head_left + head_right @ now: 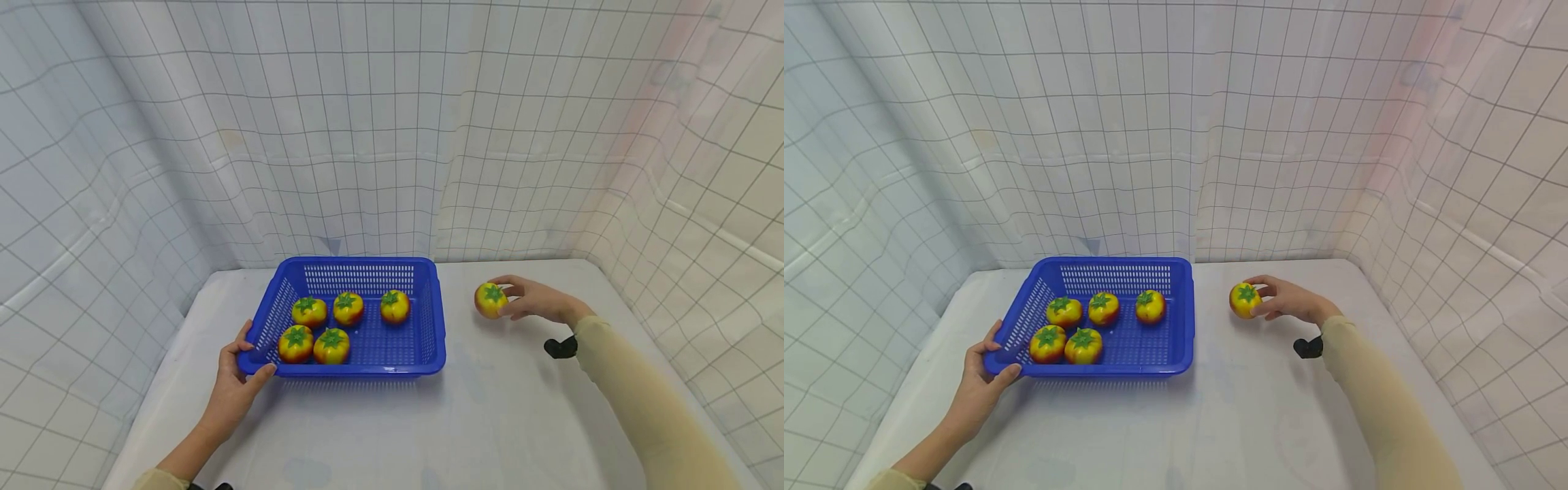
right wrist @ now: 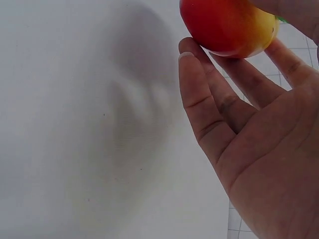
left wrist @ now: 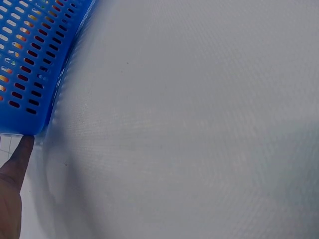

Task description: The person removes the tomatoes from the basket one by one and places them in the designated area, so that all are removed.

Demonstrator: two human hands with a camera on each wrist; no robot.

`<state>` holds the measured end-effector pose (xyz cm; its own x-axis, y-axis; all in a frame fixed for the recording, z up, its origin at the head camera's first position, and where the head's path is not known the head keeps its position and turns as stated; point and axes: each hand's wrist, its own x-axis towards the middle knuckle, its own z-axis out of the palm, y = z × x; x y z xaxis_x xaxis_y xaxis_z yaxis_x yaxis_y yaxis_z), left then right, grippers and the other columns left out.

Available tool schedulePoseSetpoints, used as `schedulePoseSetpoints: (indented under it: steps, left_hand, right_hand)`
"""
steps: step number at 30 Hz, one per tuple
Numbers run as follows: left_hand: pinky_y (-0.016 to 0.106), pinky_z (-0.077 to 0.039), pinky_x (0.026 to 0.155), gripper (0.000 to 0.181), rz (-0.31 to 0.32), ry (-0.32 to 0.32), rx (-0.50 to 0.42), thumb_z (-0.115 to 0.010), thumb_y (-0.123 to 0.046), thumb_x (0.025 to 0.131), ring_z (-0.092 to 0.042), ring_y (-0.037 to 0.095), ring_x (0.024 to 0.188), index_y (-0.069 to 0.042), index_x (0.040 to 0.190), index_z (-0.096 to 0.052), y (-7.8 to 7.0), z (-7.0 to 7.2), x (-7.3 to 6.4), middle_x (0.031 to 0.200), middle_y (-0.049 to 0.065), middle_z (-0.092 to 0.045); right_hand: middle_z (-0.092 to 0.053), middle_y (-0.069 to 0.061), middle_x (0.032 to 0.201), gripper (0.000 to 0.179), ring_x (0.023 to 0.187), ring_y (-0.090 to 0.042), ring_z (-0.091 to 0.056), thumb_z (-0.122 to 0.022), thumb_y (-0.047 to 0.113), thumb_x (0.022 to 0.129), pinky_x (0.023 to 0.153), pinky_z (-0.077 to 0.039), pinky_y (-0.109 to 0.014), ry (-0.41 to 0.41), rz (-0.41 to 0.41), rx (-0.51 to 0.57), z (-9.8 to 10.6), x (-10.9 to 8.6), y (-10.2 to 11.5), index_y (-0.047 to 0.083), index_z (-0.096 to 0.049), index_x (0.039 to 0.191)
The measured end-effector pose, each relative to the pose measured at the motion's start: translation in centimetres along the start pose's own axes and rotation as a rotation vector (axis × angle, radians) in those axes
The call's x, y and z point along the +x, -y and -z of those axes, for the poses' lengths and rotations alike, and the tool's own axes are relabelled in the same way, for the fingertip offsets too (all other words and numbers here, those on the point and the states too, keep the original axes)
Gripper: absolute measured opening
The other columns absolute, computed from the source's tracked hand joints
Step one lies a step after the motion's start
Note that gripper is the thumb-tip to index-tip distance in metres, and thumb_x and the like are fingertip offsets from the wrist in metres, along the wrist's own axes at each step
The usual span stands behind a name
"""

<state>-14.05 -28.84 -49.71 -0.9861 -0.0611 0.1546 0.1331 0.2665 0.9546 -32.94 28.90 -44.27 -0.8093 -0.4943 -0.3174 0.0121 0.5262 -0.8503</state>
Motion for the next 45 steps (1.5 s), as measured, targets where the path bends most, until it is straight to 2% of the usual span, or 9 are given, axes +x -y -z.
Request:
schedulePoseSetpoints:
  steps: [13, 23, 45]
  left_hand:
    - [0.004, -0.036, 0.096, 0.051, 0.006, -0.002, 0.013, -0.061, -0.012, 0.104, -0.004, 0.041, 0.154, -0.012, 0.133, -0.019, -0.1, 0.0, 0.0, 0.172, -0.004, -0.001]
    - [0.005, -0.037, 0.097, 0.048, -0.023, 0.003, -0.033, -0.059, -0.007, 0.104, -0.005, 0.04, 0.154, -0.013, 0.132, -0.021, 0.2, 0.0, 0.0, 0.172, -0.001, -0.001]
    - [0.004, -0.036, 0.098, 0.047, -0.018, 0.006, -0.025, -0.059, -0.007, 0.104, -0.006, 0.039, 0.154, -0.016, 0.131, -0.021, 0.2, 0.0, 0.1, 0.172, -0.002, -0.001]
  right_hand:
    - [-0.039, -0.023, 0.155, 0.074, 0.124, -0.03, -0.057, -0.078, 0.023, 0.09, 0.098, -0.054, -0.04, 0.012, -0.032, 0.032, -0.8, 0.1, -1.2, 0.016, -0.039, 0.152]
    - [-0.041, -0.023, 0.152, 0.074, 0.115, -0.028, -0.061, -0.079, 0.026, 0.089, 0.096, -0.054, -0.039, 0.016, -0.044, 0.028, -1.1, 0.5, -2.1, 0.015, -0.041, 0.151]
    - [-0.04, -0.022, 0.152, 0.076, 0.116, -0.029, -0.056, -0.081, 0.029, 0.088, 0.092, -0.054, -0.039, 0.013, -0.068, 0.013, -1.2, 0.9, -2.6, 0.016, -0.042, 0.152]
